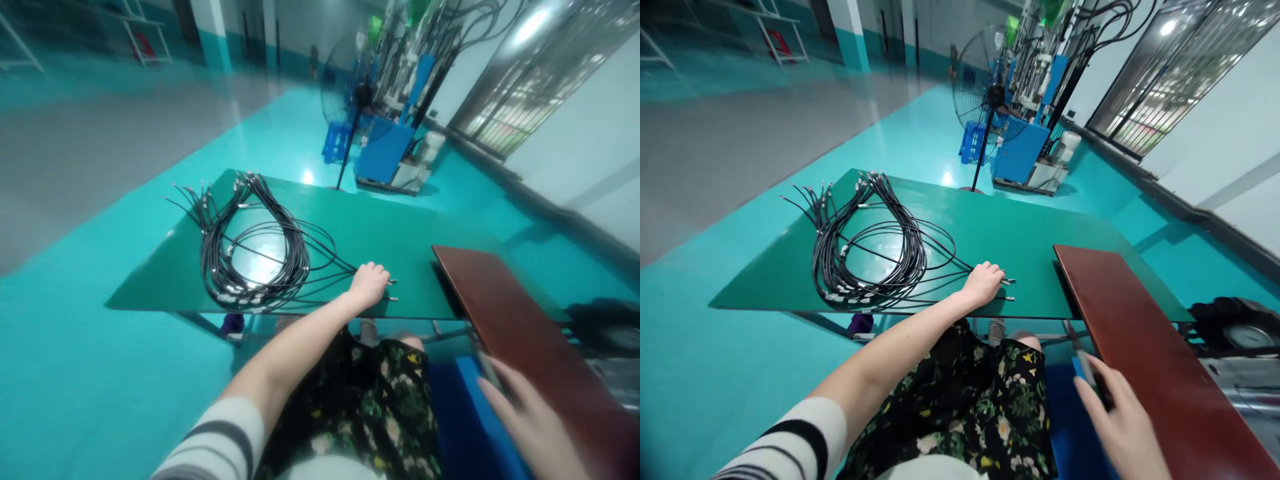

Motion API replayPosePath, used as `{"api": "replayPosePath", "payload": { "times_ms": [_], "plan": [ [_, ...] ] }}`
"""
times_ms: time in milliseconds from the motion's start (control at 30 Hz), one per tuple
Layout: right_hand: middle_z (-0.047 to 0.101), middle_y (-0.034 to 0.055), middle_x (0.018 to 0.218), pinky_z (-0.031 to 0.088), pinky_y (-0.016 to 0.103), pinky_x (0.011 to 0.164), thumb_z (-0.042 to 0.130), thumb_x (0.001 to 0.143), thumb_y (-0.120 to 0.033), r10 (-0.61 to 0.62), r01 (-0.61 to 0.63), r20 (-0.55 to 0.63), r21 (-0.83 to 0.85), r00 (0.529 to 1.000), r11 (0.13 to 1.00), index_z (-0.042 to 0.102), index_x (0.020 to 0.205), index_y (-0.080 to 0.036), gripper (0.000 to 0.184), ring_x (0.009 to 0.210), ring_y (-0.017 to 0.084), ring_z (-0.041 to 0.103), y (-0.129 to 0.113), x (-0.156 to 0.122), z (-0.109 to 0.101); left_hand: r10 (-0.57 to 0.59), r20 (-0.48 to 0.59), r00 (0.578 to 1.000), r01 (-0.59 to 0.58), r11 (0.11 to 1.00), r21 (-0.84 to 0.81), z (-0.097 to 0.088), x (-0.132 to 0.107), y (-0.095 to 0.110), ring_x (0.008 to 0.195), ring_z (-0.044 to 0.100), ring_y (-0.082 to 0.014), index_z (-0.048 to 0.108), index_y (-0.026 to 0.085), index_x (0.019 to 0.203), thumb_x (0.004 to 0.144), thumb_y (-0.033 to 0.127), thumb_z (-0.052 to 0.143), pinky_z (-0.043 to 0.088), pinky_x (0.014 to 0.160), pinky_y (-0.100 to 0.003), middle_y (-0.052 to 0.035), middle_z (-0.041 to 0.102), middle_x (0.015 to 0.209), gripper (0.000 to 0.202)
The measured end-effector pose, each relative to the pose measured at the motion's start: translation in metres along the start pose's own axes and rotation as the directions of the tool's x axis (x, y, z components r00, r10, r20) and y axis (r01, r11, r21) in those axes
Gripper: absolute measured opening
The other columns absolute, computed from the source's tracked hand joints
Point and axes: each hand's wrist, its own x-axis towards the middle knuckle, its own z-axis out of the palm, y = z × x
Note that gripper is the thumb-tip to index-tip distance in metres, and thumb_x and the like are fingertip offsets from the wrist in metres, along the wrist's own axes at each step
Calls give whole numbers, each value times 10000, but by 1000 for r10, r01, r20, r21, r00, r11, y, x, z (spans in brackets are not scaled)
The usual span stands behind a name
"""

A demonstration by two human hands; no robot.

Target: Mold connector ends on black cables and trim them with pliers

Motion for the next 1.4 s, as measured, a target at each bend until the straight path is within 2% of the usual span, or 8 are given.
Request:
{"api": "replayPosePath", "payload": {
  "times_ms": [267, 400, 533, 633, 833, 1067, 1233, 1400],
  "plan": [
    [600, 147, 929, 439, 406, 784, 382, 753, -524, 86, -82, 40, -98, 995, 992, 572, 1071, -121, 547, 912, 285, 564, -34, 142, 97, -55, 40, 998, 57, 996, -64, -3, 24, -1, 833, 508, -209, 590, 133, 808, 795, 139, 463, 393, 655, -293, -105, 577, 857, 128],
    [570, 197, 982, 353, 549, 830, 458, 726, -465, 45, -43, 3, -178, 999, 983, 570, 1086, -105, 522, 1022, 382, 470, -37, 177, 126, -167, -132, 977, 81, 865, -495, -40, 10, -6, 735, 484, -132, 554, 167, 831, 849, 270, 429, 365, 644, -231, -21, 548, 803, 163],
    [469, 210, 1216, 262, 567, 936, 489, 723, -438, -130, 128, -63, -35, 990, 991, 537, 1147, -101, 544, 1194, 371, 326, -64, 185, 135, -337, -65, 939, 105, 463, -880, -67, -11, -12, 585, 382, -90, 556, 152, 749, 823, 297, 456, 303, 561, -210, 27, 448, 629, 191],
    [513, 141, 1219, 318, 459, 971, 457, 790, -420, -330, 271, 52, 461, 942, 845, 558, 1129, -159, 439, 1157, 272, 426, -111, 176, 131, -474, -22, 880, 112, 253, -961, -72, -19, -16, 585, 380, -87, 569, 139, 746, 798, 293, 485, 309, 568, -209, 22, 453, 630, 183],
    [667, 59, 906, 492, 284, 740, 518, 804, -366, -473, 57, 191, 886, 860, 460, 645, 948, -158, 283, 817, 184, 608, -195, 152, 128, -658, -279, 700, -3, 388, -922, -77, -26, -17, 680, 451, -93, 590, 130, 658, 736, 263, 586, 358, 601, -199, -13, 468, 768, 154],
    [691, 46, 706, 522, 283, 641, 548, 790, -350, -354, 187, 32, 804, 935, 565, 673, 857, -167, 231, 668, 188, 646, -150, 164, 119, -749, -106, 654, 6, 145, -989, -78, 1, -32, 351, 330, -35, 476, 162, 718, 719, 369, 598, 223, 350, -158, 90, 330, 474, 240],
    [679, 51, 803, 489, 260, 664, 489, 842, -243, -621, 635, -198, 440, 759, 635, 648, 928, -174, 193, 683, 155, 626, -105, 171, 100, -694, 49, 719, 94, 27, -995, -64, 29, -24, 483, 559, -78, 442, 179, 891, 633, 369, 674, 430, 465, -207, 41, 475, 714, 396],
    [657, 71, 785, 450, 276, 661, 480, 849, -173, -800, 834, -236, 158, 552, 529, 621, 983, -143, 197, 696, 159, 589, -91, 175, 96, -445, 224, 867, 353, 232, -907, -66, -5, -2, 362, 415, -54, 499, 152, 695, 730, 454, 535, 265, 340, -170, 47, 451, 517, 306]
  ]
}}
